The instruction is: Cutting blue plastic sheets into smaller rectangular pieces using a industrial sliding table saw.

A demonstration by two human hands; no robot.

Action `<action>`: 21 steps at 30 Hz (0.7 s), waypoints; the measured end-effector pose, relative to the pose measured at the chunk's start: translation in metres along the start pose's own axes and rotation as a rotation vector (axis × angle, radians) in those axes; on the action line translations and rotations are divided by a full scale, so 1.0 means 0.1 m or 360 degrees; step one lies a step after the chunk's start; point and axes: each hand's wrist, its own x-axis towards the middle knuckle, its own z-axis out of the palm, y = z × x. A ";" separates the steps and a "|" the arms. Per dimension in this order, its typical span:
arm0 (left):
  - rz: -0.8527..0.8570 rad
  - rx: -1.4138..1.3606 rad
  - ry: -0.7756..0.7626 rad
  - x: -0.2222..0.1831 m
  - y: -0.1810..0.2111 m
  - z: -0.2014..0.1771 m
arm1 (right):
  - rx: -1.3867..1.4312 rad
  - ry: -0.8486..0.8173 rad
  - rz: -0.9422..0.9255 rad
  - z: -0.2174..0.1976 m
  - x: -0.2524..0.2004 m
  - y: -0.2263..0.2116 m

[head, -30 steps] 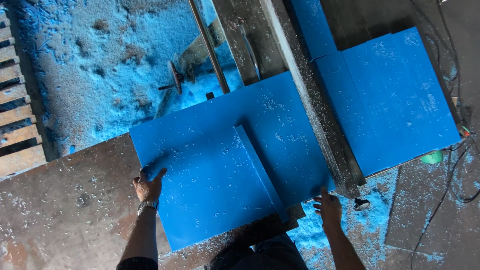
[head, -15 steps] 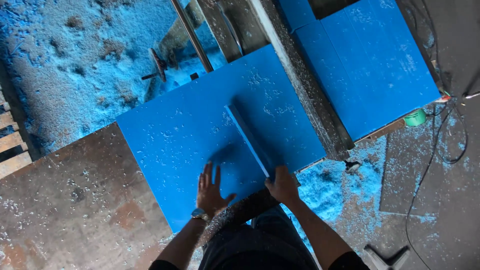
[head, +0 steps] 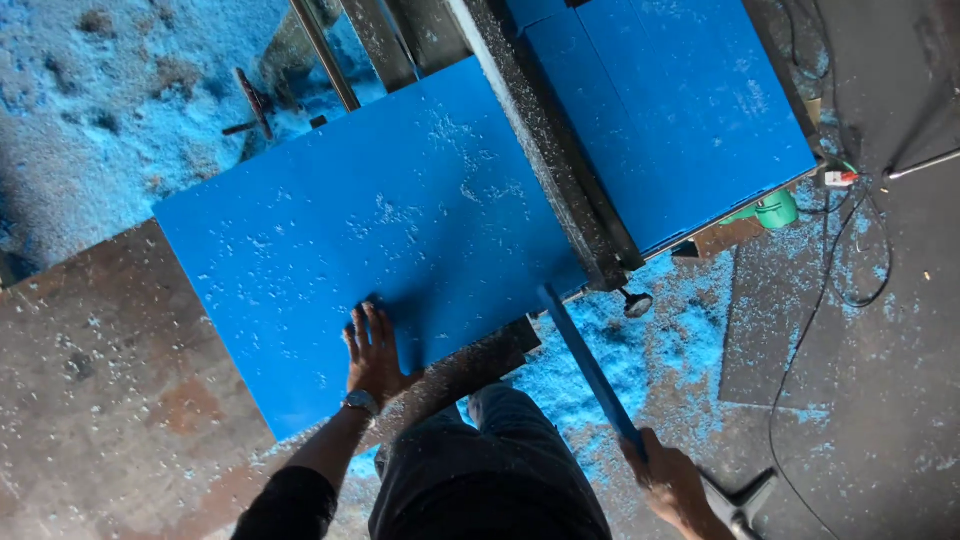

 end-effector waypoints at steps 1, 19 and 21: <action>-0.0013 0.0000 -0.0009 -0.02 0.02 -0.02 | -0.0009 -0.0010 -0.0007 0.10 -0.02 0.22; -0.0097 -0.0043 -0.0078 -0.02 0.07 0.02 | -0.0447 0.0425 -0.0240 -0.09 0.19 0.66; -0.0074 -0.0037 -0.0072 0.00 0.03 0.05 | -0.0428 -0.0066 0.0134 -0.12 0.29 0.63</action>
